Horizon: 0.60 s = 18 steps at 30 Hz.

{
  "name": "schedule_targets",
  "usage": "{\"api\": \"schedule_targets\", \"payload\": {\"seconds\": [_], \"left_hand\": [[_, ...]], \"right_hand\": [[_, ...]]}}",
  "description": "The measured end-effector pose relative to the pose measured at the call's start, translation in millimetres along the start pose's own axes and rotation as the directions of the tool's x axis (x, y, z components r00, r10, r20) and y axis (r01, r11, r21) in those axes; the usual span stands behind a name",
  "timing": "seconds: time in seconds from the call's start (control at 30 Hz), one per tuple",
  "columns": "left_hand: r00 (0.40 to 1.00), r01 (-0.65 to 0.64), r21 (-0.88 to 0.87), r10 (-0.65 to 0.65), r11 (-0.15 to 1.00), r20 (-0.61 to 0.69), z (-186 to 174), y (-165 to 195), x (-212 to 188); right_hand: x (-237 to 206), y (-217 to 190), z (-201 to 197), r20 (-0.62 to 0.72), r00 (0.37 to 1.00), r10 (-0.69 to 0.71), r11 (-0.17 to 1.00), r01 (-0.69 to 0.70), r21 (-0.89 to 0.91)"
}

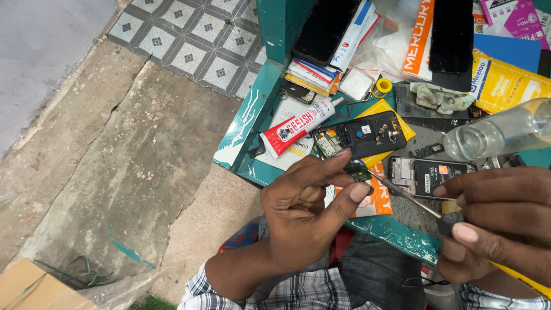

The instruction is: The person sits at a repair bench working on a disassembled smartphone. They hold a small phone component and use a screwdriver to pry and work on it, then set the component down, pick up the phone body resting on their lap, pour liquid from a bottle onto it, and press and fit parts of the phone together by hand.

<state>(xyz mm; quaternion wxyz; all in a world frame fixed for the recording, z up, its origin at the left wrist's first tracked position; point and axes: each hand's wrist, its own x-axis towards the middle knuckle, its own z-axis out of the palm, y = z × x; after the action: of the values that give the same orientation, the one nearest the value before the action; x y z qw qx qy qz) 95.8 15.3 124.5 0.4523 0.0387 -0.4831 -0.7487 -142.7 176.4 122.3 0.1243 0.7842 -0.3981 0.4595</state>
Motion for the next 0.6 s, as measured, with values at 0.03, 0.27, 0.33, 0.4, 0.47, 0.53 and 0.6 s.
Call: {"api": "schedule_targets", "payload": {"seconds": [0.03, 0.27, 0.33, 0.4, 0.47, 0.53, 0.6], "left_hand": [[1.0, 0.002, -0.002, -0.002, 1.0, 0.002, -0.3, 0.2, 0.1], [1.0, 0.003, 0.003, -0.003, 1.0, 0.002, -0.1, 0.1, 0.0], [1.0, 0.009, 0.002, -0.009, 1.0, 0.0, -0.2, 0.0, 0.1], [1.0, 0.011, 0.002, -0.011, 1.0, -0.003, -0.1, -0.1, -0.3], [1.0, 0.006, 0.004, -0.006, 1.0, -0.002, -0.2, -0.4, -0.1], [1.0, 0.009, -0.003, -0.009, 1.0, -0.005, 0.0, -0.4, -0.4], [1.0, 0.013, -0.009, -0.013, 1.0, -0.002, -0.1, -0.4, -0.3]], "right_hand": [[-0.8, -0.1, 0.4, -0.008, 1.0, 0.006, 1.0, -0.006, 0.003], [2.5, -2.8, 4.1, -0.012, 1.0, 0.005, 1.0, -0.005, -0.02], [3.1, -2.5, 3.4, -0.014, 1.0, -0.001, 1.0, 0.001, -0.02], [2.2, -1.5, 2.0, -0.013, 1.0, 0.006, 1.0, -0.006, -0.01], [0.3, -0.4, 0.9, -0.009, 1.0, 0.02, 1.0, -0.02, 0.007], [-1.4, 0.6, -0.3, 0.008, 0.999, 0.038, 0.999, -0.038, 0.03], [-2.2, 1.1, -0.3, 0.007, 1.0, 0.028, 0.999, -0.028, 0.033]]}}
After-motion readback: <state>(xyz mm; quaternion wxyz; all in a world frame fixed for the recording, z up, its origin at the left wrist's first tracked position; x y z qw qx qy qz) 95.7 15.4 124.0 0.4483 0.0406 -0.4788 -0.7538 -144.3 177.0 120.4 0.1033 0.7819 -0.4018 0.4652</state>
